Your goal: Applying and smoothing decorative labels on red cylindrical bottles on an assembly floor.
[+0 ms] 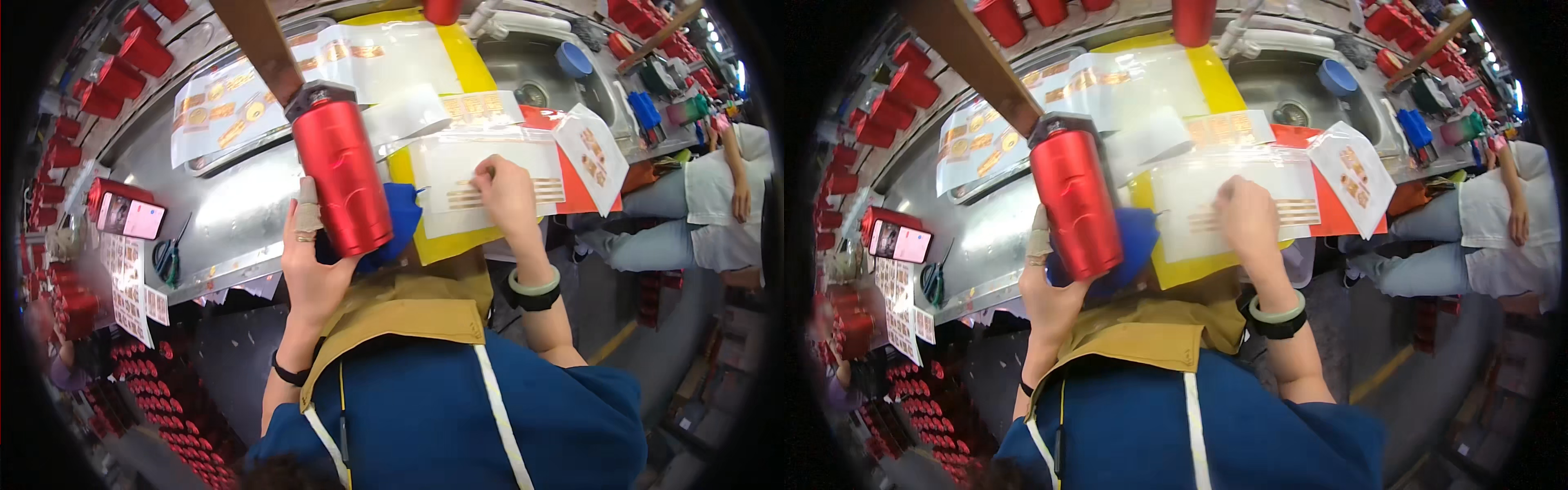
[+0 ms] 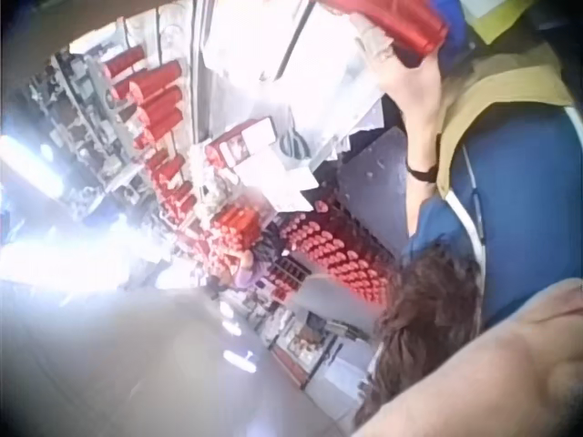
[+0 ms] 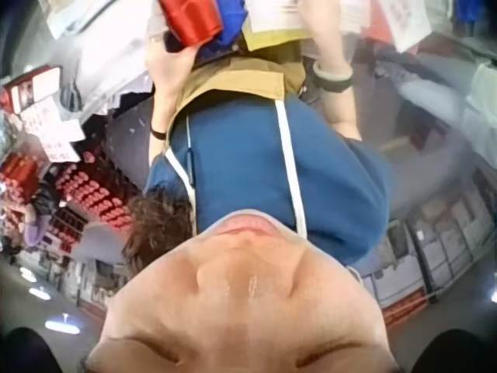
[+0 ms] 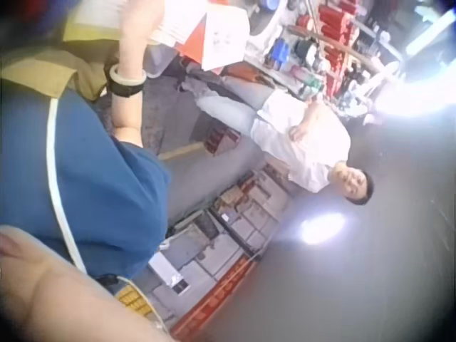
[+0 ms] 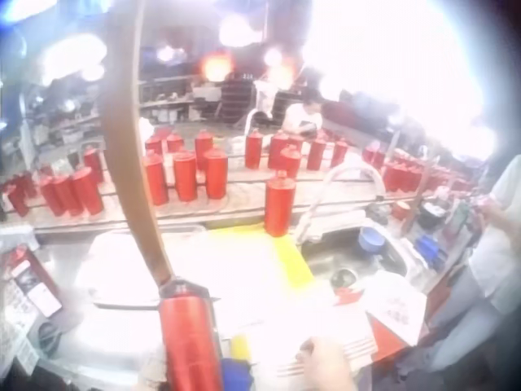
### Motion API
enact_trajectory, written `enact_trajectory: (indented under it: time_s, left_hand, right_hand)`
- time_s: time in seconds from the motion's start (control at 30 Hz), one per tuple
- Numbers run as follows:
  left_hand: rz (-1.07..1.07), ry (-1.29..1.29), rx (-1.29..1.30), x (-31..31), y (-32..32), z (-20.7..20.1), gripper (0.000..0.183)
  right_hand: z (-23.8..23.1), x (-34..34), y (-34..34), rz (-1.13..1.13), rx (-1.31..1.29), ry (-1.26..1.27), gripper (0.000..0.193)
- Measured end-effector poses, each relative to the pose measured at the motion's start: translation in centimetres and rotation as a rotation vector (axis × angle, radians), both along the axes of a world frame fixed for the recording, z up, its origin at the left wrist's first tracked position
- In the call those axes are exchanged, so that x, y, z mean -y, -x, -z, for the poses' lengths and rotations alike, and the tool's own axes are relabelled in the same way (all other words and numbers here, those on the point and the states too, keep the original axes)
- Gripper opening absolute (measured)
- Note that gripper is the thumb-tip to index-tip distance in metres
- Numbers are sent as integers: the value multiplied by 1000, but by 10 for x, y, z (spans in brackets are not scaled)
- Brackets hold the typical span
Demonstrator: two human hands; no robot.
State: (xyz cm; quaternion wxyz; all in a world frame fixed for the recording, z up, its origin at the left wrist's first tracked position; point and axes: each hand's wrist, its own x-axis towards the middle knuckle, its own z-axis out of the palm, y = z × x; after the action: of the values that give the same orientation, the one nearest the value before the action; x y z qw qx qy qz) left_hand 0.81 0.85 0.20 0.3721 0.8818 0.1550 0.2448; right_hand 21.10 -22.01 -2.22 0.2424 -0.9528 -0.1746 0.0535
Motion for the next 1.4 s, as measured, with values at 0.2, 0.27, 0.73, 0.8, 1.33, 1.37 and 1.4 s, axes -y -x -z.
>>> enact_trajectory:
  time_s: [0.2,0.27,0.73,0.8,1.33,1.37,1.4]
  left_hand:
    - [-56,173,1,2,0,-2,109]
    - [-15,295,-34,2,2,1,102]
    - [-58,207,-2,12,3,2,96]
    - [-73,112,40,12,1,3,95]
    - [150,582,43,7,23,2,80]
    - [126,571,32,8,22,3,79]
    - [128,572,31,9,22,4,79]
  right_hand:
    - [-17,11,5,-88,91,162,17]
    - [-23,13,9,-116,104,140,15]
    - [-85,-34,61,-384,-265,-449,11]
    - [-91,-39,70,-408,-308,-510,9]
    - [-79,-61,86,-481,-407,-512,14]
    - [-78,-61,86,-480,-407,-512,14]
    - [-76,-61,86,-486,-395,-522,15]
